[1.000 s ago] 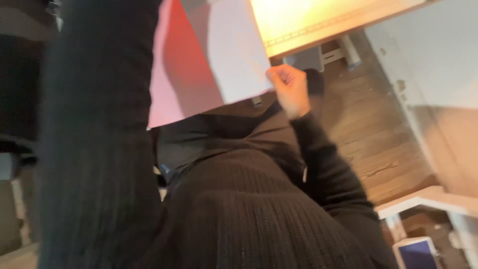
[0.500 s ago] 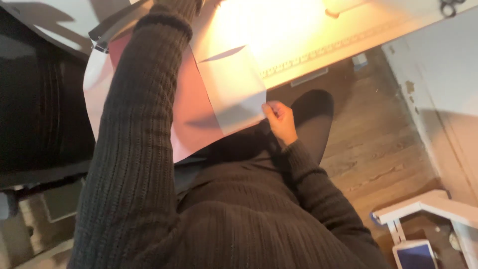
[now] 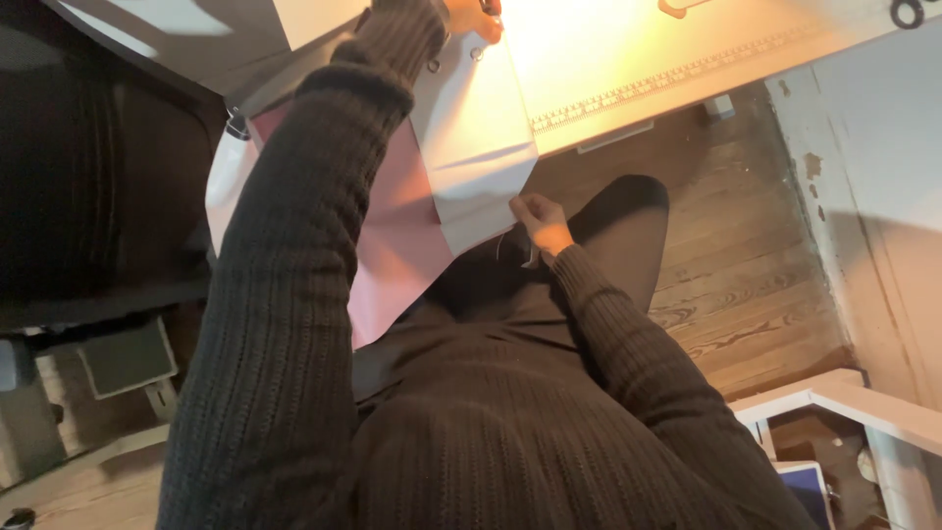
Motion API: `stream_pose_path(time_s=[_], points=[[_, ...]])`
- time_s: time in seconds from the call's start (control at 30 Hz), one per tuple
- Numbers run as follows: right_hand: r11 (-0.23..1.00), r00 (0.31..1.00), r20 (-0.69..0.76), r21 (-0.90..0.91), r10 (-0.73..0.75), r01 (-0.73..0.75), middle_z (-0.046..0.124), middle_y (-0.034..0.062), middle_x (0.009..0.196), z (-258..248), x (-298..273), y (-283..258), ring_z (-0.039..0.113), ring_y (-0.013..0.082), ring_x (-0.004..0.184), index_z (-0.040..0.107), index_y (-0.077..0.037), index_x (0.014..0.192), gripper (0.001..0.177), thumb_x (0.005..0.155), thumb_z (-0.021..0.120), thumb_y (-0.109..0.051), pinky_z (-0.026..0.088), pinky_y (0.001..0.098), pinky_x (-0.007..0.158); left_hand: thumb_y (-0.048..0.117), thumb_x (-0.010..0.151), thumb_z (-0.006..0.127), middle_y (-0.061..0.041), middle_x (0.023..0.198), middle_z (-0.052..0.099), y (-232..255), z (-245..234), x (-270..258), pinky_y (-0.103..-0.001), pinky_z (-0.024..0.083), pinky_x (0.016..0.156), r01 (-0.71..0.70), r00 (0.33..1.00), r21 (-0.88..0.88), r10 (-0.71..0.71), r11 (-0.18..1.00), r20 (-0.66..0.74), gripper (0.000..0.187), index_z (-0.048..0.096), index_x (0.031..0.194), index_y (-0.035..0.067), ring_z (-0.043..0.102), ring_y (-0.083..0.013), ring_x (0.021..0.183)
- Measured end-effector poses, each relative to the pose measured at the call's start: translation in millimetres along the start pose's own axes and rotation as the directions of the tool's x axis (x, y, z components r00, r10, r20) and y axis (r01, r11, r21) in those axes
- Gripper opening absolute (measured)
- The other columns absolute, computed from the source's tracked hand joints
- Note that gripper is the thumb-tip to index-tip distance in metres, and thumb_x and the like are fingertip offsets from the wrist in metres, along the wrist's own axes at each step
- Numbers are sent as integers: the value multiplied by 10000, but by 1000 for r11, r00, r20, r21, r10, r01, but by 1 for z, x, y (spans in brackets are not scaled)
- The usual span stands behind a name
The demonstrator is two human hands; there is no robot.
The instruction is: Aligning layers of material and positioning them under a sewing machine needle for assembly.
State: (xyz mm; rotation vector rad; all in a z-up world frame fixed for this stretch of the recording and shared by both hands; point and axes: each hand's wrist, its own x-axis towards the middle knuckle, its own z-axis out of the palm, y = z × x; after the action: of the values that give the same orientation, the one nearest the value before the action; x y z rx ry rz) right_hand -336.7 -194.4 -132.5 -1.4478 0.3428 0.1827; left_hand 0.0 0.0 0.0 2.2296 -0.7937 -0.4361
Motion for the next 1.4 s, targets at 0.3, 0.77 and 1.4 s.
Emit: stream_pose_path(time_s=[0.3, 0.77, 1.4], points=[[959, 971, 115, -169, -209, 227, 734, 33, 1033, -14, -14, -51, 661, 105, 964, 707, 13, 1127, 297, 942, 729, -219, 531, 276, 869, 282, 830, 839, -19, 811, 752, 128, -10, -63, -347, 590, 679, 3, 984, 175, 29, 985, -175, 217, 745, 942, 121, 735, -155, 708], [883, 899, -73, -237, -432, 405, 400, -70, 643, 16, -30, -140, 319, 40, 642, 503, 8, 734, 510, 1097, 602, -337, 295, 278, 538, 305, 853, 771, -59, 949, 767, 137, -33, -64, -339, 563, 746, -49, 995, 49, 45, 998, 88, 255, 771, 1018, 111, 718, -165, 823], [912, 915, 1, -79, -404, 403, 571, -79, 708, -2, -27, -134, 455, 14, 687, 688, 5, 880, 456, 1070, 585, -397, 405, 231, 591, 375, 1022, 707, -173, 737, 681, 176, -54, -82, -396, 484, 578, -166, 986, 284, 149, 944, 80, 394, 752, 988, -15, 614, -253, 597]])
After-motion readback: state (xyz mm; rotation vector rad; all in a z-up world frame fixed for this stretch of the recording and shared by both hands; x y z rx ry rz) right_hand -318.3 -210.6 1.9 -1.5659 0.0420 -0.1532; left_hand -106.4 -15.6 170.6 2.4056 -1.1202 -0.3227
